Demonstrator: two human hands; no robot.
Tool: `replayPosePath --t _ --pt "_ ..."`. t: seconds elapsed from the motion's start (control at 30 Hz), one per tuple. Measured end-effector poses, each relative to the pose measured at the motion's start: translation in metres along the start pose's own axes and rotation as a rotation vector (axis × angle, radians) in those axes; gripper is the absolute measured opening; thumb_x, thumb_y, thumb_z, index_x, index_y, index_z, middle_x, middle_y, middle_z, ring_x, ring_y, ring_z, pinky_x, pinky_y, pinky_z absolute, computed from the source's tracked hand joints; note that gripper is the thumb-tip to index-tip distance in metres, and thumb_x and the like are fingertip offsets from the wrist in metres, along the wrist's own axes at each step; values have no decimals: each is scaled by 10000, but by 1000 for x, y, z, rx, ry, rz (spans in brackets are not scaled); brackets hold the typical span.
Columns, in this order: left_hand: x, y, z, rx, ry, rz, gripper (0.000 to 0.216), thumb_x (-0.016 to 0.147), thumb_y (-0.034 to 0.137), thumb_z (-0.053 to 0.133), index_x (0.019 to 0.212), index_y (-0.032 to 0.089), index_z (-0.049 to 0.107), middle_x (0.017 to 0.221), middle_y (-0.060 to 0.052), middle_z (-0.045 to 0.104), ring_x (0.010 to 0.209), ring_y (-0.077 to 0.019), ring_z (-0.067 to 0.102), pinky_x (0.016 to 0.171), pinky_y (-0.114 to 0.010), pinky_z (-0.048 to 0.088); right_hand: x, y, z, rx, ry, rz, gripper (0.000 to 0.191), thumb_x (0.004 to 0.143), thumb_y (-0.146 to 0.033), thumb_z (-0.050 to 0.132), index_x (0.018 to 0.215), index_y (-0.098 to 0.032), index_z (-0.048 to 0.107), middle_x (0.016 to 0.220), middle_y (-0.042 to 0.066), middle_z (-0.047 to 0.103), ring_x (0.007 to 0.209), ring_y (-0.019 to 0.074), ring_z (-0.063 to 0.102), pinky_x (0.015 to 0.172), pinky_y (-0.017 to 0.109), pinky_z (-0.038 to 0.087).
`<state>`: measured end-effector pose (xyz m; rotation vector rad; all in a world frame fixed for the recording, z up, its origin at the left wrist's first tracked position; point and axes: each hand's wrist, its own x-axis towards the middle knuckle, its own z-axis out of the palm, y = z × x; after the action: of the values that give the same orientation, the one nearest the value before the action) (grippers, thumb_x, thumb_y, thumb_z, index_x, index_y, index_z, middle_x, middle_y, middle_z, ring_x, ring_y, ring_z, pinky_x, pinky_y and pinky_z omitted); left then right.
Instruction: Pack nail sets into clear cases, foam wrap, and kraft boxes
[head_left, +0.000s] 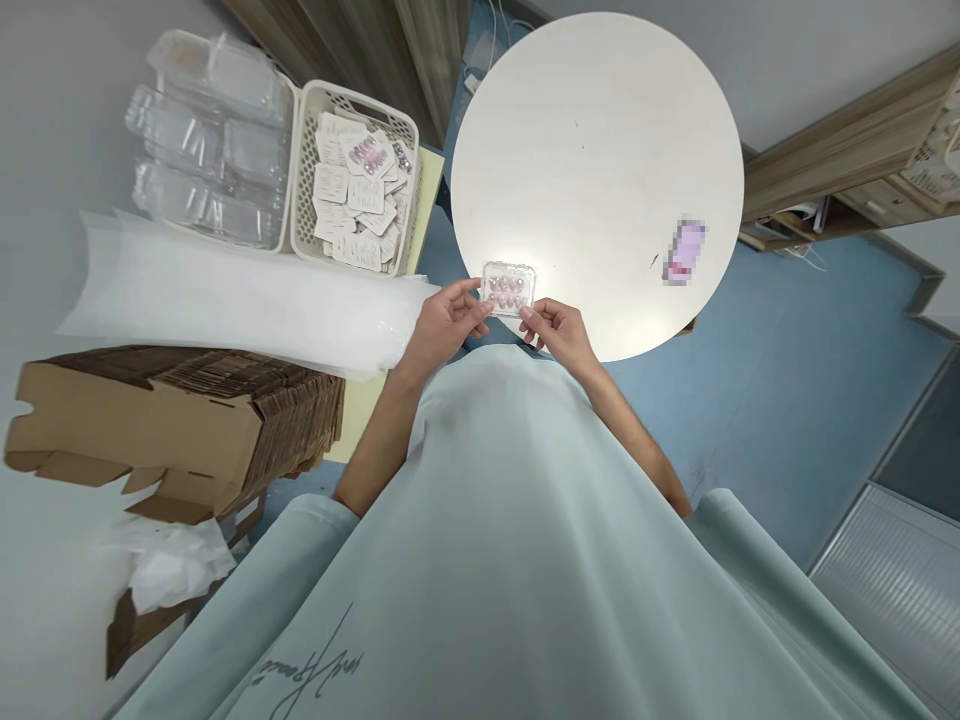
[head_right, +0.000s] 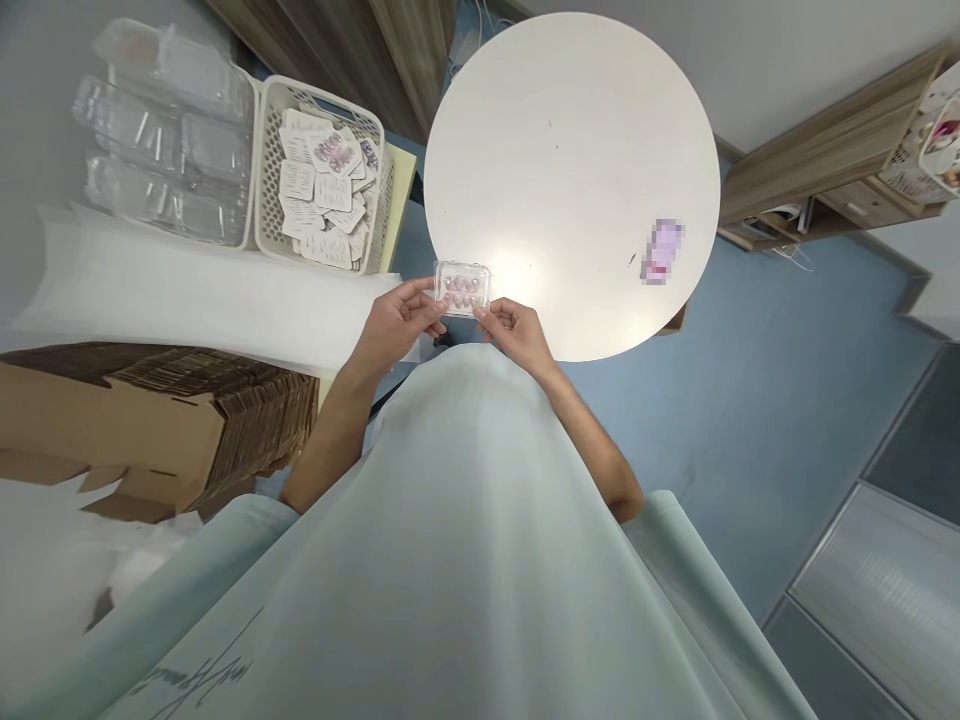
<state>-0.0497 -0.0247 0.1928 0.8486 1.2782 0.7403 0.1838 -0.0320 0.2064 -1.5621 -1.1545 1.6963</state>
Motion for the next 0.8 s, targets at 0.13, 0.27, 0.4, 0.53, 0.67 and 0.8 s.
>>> replayPosePath --t 0.13,0.27,0.4,0.53,0.67,0.8 --pt "0 -1 0 27 12 11 714 923 639 936 1460 209 744 969 -44 814 888 -242 812 869 -368 677 0 1 0 -2 1 1 762 807 -1002 787 886 -250 698 865 40 782 726 178 700 559 294 539" --pt "2 -6 0 79 7 16 699 948 660 900 1448 206 721 997 -51 816 874 -231 805 857 -364 670 2 9 -2 -15 -5 3 730 845 -965 791 902 -239 739 914 52 813 751 184 722 579 296 562" --pt "12 -19 1 242 75 9 522 1000 592 845 1361 233 727 1050 -50 834 879 -226 815 872 -364 668 12 30 -4 -29 41 31 645 900 -847 822 1057 -222 818 1023 64 852 792 184 776 621 282 605" --pt "30 -37 6 489 135 -6 329 1056 459 762 1317 260 735 1132 -40 861 896 -228 821 938 -383 650 32 53 -4 -35 93 113 414 935 -594 879 1059 -202 830 1099 69 874 767 165 795 651 266 628" --pt "50 -55 11 611 125 -14 318 1082 443 714 1342 262 739 1171 -46 875 953 -251 821 982 -391 617 55 72 -1 -44 133 192 207 1000 -404 829 977 -200 806 1036 48 871 707 129 775 629 229 600" --pt "69 -74 11 687 100 -59 339 1091 397 679 1384 238 741 1196 -61 879 1029 -270 817 1035 -396 589 74 89 2 -53 156 260 139 1024 -276 808 922 -188 772 968 35 854 652 99 738 615 203 570"
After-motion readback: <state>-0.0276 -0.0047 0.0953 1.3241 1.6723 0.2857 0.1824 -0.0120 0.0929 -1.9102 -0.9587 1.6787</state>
